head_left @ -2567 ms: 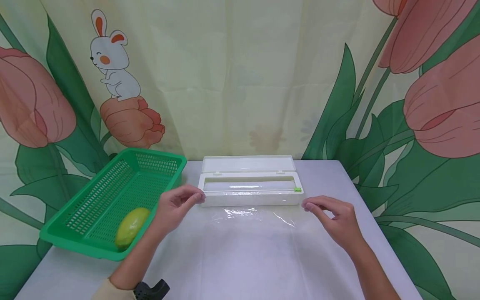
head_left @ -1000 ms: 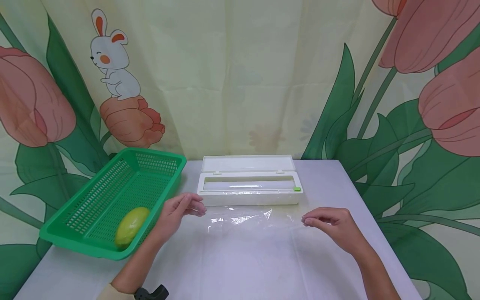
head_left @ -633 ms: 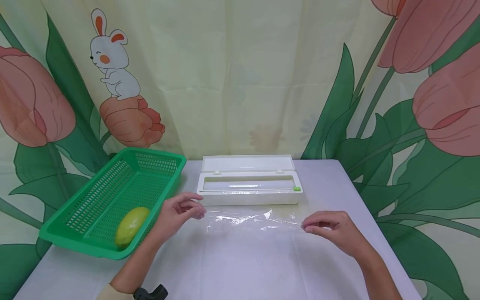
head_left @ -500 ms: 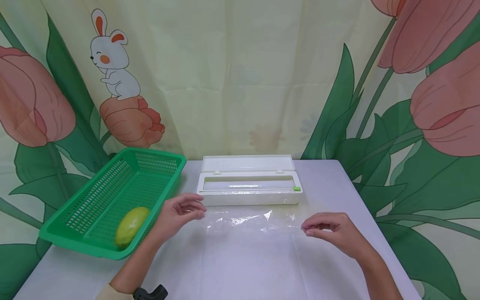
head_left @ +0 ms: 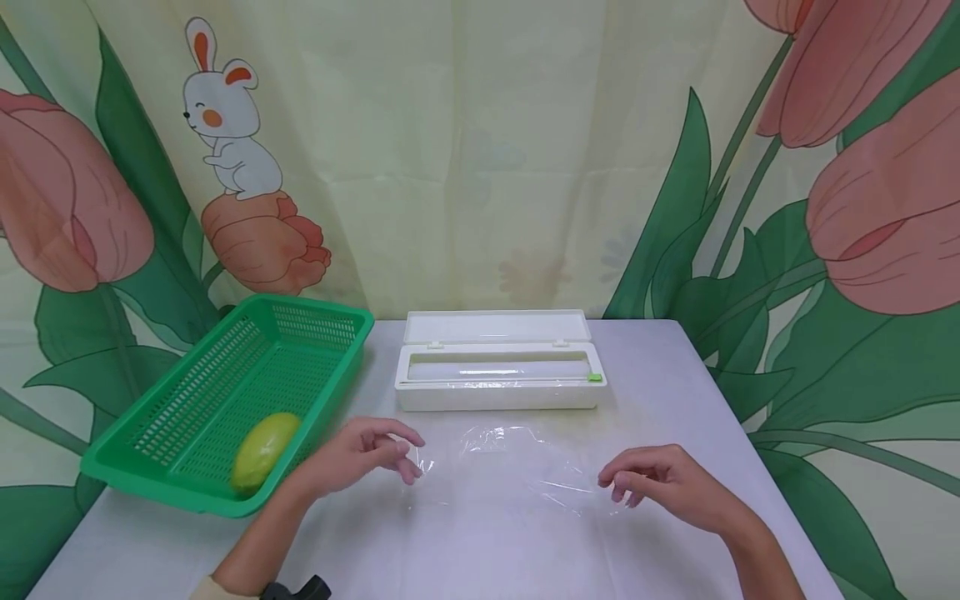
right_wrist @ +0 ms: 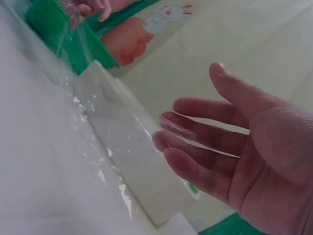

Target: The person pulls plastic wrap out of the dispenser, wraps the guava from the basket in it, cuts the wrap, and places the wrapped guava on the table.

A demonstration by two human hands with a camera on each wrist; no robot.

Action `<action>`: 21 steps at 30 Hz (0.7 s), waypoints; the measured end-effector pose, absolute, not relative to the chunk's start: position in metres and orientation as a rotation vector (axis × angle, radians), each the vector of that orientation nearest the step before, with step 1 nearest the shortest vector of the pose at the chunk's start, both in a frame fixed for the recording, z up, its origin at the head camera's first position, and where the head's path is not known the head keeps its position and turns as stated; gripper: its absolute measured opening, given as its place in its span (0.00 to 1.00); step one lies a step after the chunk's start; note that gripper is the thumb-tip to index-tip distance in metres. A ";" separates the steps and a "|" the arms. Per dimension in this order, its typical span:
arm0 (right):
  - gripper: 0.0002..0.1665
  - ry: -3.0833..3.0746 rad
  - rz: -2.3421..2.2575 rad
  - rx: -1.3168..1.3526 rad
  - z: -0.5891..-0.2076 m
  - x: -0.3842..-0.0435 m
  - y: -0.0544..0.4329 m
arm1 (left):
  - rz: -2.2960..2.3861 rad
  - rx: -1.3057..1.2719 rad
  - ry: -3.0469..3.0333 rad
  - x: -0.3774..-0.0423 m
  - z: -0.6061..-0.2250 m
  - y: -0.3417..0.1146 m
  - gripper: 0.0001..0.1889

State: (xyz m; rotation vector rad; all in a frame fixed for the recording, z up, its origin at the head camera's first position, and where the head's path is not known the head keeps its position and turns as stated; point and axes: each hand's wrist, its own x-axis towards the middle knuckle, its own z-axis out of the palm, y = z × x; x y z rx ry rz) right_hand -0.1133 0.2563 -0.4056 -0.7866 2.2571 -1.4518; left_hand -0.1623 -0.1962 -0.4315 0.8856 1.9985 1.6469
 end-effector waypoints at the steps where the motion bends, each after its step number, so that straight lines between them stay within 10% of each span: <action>1: 0.13 2.233 -1.433 -0.752 -0.406 -0.113 0.256 | 1.611 0.883 1.974 -0.162 -0.432 -0.196 0.12; 21: 0.23 2.539 -1.217 -0.594 -0.417 -0.122 0.241 | 1.516 0.962 2.165 -0.169 -0.435 -0.187 0.32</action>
